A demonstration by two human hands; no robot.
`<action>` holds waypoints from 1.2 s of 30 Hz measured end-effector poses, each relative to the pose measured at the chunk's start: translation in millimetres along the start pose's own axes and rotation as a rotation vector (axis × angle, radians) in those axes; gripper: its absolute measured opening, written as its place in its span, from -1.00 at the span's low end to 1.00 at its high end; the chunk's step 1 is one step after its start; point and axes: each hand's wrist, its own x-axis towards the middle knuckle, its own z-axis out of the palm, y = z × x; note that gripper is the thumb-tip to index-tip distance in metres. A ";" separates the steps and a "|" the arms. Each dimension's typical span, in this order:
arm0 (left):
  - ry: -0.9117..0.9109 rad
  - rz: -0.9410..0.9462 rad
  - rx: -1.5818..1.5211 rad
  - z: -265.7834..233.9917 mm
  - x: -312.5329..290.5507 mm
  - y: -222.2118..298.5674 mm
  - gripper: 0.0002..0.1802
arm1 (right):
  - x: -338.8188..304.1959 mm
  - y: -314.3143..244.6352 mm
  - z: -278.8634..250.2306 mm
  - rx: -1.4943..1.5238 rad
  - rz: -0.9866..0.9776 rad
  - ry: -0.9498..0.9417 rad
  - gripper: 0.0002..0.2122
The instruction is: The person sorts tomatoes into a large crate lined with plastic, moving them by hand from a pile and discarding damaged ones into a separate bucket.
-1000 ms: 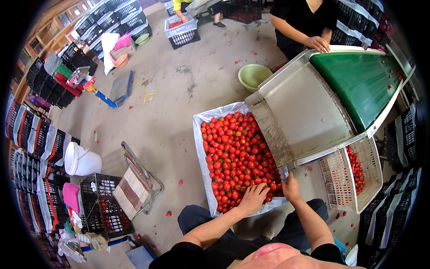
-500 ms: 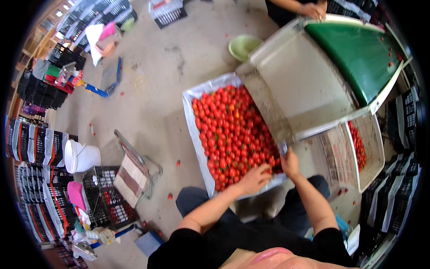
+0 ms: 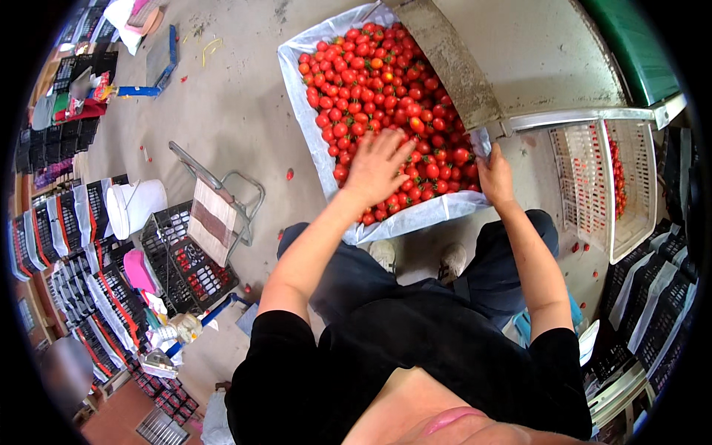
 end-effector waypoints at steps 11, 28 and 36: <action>-0.372 0.411 -0.053 9.7 -40.7 -35.0 -0.41 | -0.9 -4.2 4.7 0.063 0.011 -0.021 -0.79; 0.191 -0.552 0.205 21.3 118.2 -144.2 -0.23 | -0.3 6.7 0.8 -0.006 -0.028 0.044 -0.79; 0.203 -0.188 0.109 25.5 77.7 -96.2 -0.24 | 0.1 1.3 -2.2 -0.010 -0.028 0.014 -0.77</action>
